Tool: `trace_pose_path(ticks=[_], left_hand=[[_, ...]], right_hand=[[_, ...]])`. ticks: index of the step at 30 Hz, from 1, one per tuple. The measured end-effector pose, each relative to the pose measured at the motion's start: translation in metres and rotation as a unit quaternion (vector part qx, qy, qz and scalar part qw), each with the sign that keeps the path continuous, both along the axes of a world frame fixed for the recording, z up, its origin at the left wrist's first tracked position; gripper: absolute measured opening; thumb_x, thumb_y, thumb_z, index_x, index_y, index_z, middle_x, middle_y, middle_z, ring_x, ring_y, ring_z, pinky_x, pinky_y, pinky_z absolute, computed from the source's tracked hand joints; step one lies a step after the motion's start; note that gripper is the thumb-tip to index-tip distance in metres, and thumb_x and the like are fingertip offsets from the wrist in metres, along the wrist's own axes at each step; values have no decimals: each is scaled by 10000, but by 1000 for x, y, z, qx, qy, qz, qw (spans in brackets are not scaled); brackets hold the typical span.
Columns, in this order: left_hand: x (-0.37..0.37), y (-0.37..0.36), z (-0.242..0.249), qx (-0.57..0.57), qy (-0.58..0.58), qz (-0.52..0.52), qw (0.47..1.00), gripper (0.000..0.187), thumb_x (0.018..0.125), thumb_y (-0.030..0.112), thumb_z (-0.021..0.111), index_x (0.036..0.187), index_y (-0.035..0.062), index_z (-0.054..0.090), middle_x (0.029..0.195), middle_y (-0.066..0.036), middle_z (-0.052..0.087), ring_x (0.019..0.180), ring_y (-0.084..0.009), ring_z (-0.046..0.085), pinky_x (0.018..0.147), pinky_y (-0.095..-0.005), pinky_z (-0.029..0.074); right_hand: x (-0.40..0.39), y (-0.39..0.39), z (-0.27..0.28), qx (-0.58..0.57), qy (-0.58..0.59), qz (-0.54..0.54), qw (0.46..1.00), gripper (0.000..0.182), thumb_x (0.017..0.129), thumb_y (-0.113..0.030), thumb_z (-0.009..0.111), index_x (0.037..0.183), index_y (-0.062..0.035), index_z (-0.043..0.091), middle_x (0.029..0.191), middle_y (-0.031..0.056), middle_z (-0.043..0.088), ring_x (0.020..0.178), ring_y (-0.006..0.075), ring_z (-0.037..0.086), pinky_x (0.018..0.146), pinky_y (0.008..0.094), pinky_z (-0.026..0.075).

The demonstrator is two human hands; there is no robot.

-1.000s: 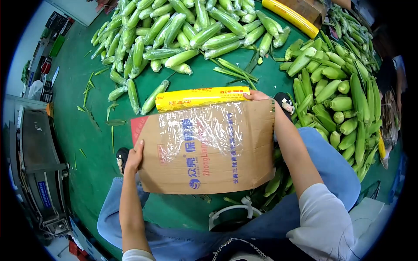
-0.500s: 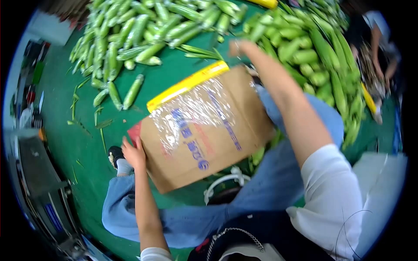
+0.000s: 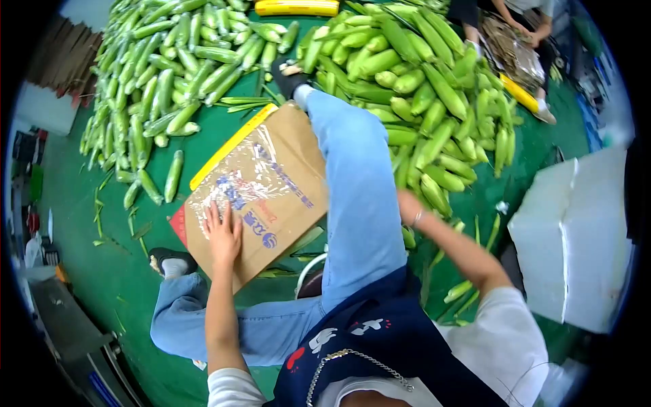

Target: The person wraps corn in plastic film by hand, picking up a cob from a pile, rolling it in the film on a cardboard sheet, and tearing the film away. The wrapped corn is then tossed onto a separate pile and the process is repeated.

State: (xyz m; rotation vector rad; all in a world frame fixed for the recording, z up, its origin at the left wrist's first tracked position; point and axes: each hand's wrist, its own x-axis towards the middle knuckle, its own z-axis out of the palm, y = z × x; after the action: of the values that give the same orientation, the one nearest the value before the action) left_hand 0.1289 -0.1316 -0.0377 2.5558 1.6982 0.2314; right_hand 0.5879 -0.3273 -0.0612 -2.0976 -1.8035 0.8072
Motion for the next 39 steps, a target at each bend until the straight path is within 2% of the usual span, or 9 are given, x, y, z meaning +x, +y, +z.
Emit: trace_pose_path(ticks=[9, 14, 17, 19, 20, 22, 26, 38, 39], left_hand=[[30, -56, 35, -115, -107, 60, 986, 549, 838, 219, 638, 1347, 88, 479, 1431, -239, 362, 1299, -410, 376, 1063, -468, 324], [0, -51, 39, -33, -188, 218, 957, 485, 814, 192, 658, 1238, 6, 515, 1249, -243, 489, 1144, -415, 490, 964, -438, 412], [-13, -35, 29, -31, -141, 312, 939, 485, 782, 239, 701, 1116, -55, 508, 1089, -255, 527, 1011, -412, 524, 851, -458, 452], [-7, -30, 33, -45, -124, 313, 941, 476, 774, 254, 709, 1084, -48, 510, 1066, -248, 529, 999, -405, 526, 847, -461, 453], [-4, -27, 31, -67, -104, 313, 942, 468, 766, 269, 717, 1052, -40, 512, 1042, -240, 532, 986, -399, 529, 843, -463, 454], [-1, -27, 19, -40, -114, 305, 945, 433, 760, 269, 722, 1005, -16, 506, 1005, -219, 532, 968, -387, 528, 828, -470, 455], [6, -20, 18, -33, -136, 306, 942, 425, 755, 237, 710, 1026, -14, 500, 1009, -218, 530, 983, -391, 518, 822, -475, 455], [-11, -19, 10, -65, -114, 325, 936, 380, 785, 347, 691, 950, 26, 571, 932, -174, 612, 823, -359, 615, 732, -468, 492], [-12, -19, 12, -72, -112, 326, 936, 380, 785, 347, 691, 950, 26, 571, 932, -174, 612, 823, -359, 615, 732, -468, 492]], right_hand=[[-49, 230, -14, 157, 50, 156, 974, 249, 831, -170, 542, 1034, -63, 640, 952, 213, 626, 907, 397, 570, 830, 462, 447], [-49, 88, -30, 41, 64, 213, 974, 266, 817, -167, 561, 1047, -68, 648, 952, 215, 614, 936, 396, 543, 879, 460, 418], [-30, 40, -10, -8, 112, 108, 988, 277, 808, -166, 572, 1055, -71, 653, 951, 217, 607, 953, 396, 526, 909, 459, 400], [-16, 33, 22, -26, 112, 33, 993, 285, 802, -165, 579, 1061, -73, 657, 951, 218, 602, 965, 396, 515, 929, 459, 388], [2, 28, 34, 112, -98, 227, 963, 347, 704, -117, 589, 1044, -71, 634, 975, 195, 583, 948, 378, 516, 850, 461, 409], [1, 14, 46, 202, -185, 147, 950, 262, 744, -108, 579, 995, -63, 638, 920, 147, 613, 876, 359, 539, 786, 437, 426], [-35, 24, -3, -27, -69, 263, 962, 445, 764, -177, 562, 1197, -77, 581, 1181, 182, 558, 1057, 335, 523, 891, 433, 416], [-13, 20, -129, 118, -154, 242, 951, 379, 889, -341, 473, 1150, -107, 616, 1120, 130, 629, 1036, 258, 593, 860, 436, 442], [-5, 6, -88, 6, -206, 224, 953, 409, 833, -415, 537, 1083, -109, 642, 1068, 124, 649, 1006, 267, 612, 870, 418, 450]])
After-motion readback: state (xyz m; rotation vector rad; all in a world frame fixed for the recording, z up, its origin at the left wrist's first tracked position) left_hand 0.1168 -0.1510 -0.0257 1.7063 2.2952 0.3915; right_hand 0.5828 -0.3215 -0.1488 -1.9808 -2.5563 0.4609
